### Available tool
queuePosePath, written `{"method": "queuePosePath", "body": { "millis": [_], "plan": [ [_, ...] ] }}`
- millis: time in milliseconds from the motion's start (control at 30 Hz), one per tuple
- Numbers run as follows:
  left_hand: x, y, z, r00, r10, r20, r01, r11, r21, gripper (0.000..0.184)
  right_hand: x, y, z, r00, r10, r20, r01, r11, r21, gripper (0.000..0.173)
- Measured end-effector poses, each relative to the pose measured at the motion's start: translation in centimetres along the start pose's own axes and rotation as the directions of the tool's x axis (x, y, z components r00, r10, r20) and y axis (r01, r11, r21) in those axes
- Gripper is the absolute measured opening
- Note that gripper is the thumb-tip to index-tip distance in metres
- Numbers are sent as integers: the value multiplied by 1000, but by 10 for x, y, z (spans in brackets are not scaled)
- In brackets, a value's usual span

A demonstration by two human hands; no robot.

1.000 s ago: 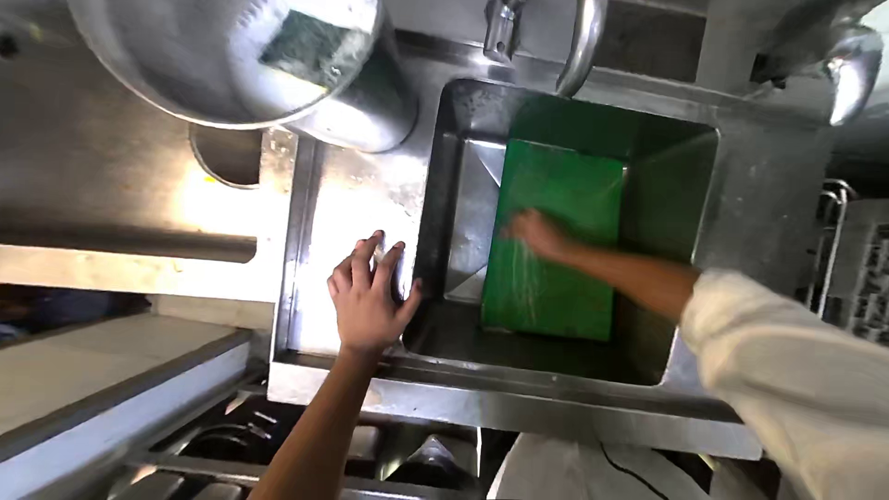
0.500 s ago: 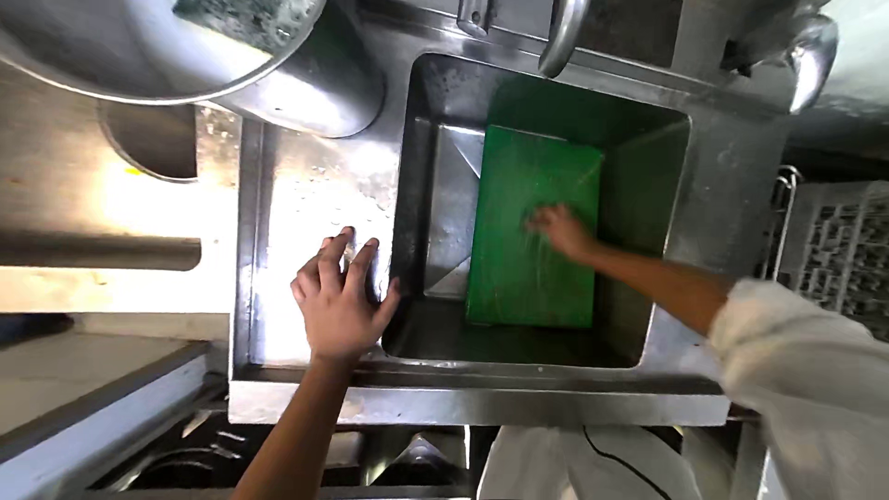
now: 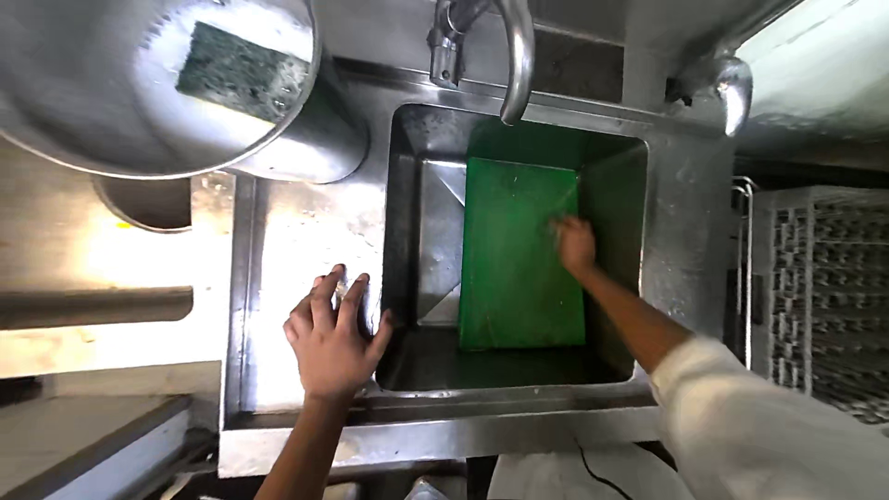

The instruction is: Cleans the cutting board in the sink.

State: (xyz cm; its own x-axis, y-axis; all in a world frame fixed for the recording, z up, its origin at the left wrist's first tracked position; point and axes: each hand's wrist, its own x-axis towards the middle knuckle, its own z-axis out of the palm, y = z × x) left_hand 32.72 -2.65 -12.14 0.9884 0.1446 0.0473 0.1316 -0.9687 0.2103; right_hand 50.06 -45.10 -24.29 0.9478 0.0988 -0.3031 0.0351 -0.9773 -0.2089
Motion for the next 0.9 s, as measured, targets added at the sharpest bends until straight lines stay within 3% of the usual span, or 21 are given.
{"method": "queuePosePath", "body": {
  "millis": [67, 133, 200, 233, 300, 367, 433, 500, 567, 633, 700, 767, 833, 900],
  "plan": [
    [2, -1, 3, 1000, 1, -11, -1, 1000, 10, 72, 83, -31, 9, 975, 155, -156, -148, 988, 52, 38],
    [-1, -1, 3, 1000, -1, -7, 1, 1000, 12, 72, 97, -91, 30, 968, 149, -201, -123, 983, 136, 36],
    [0, -1, 4, 1000, 1, -9, -1, 1000, 1, 72, 38, -141, 42, 980, -52, -192, 96, 969, 228, 39],
    [2, 0, 6, 1000, 0, -13, 0, 1000, -2, 72, 1, -146, 42, 964, -200, -175, 243, 931, 272, 42],
    [-1, 3, 2, 1000, -7, 6, 7, 1000, -6, 72, -70, -118, 35, 914, -398, -74, 399, 854, 334, 44],
    [2, 5, 1, 1000, -8, 8, 8, 1000, 1, 71, -81, -64, 23, 938, -347, -14, 341, 910, 237, 41],
    [2, 5, 1, 1000, -5, -3, 5, 1000, 9, 71, -29, -23, 10, 996, -81, -48, 87, 986, 145, 36],
    [3, 1, 3, 1000, 8, -17, -8, 1000, 23, 70, 53, -25, 14, 975, 134, -176, -99, 977, 190, 36],
    [-1, 0, 4, 1000, 8, -8, -8, 999, 33, 69, 110, -69, 31, 947, 138, -289, -58, 961, 269, 34],
    [1, -2, 3, 1000, 16, -4, -16, 999, 37, 70, 118, -130, 46, 956, -16, -291, 110, 944, 310, 38],
    [6, 0, 6, 999, 25, -29, -24, 999, 24, 70, 75, -161, 50, 930, -276, -241, 342, 889, 303, 42],
    [-1, -1, 4, 1000, 9, -17, -9, 1000, 13, 70, -17, -152, 43, 854, -507, -117, 512, 777, 368, 38],
    [-2, -1, 1, 1000, -2, 0, 2, 1000, 14, 70, -90, -111, 24, 831, -555, 33, 492, 763, 420, 37],
    [3, 1, 3, 1000, 0, -4, 0, 1000, 11, 70, -99, -58, 14, 903, -413, 119, 366, 884, 291, 38]
  ]
}}
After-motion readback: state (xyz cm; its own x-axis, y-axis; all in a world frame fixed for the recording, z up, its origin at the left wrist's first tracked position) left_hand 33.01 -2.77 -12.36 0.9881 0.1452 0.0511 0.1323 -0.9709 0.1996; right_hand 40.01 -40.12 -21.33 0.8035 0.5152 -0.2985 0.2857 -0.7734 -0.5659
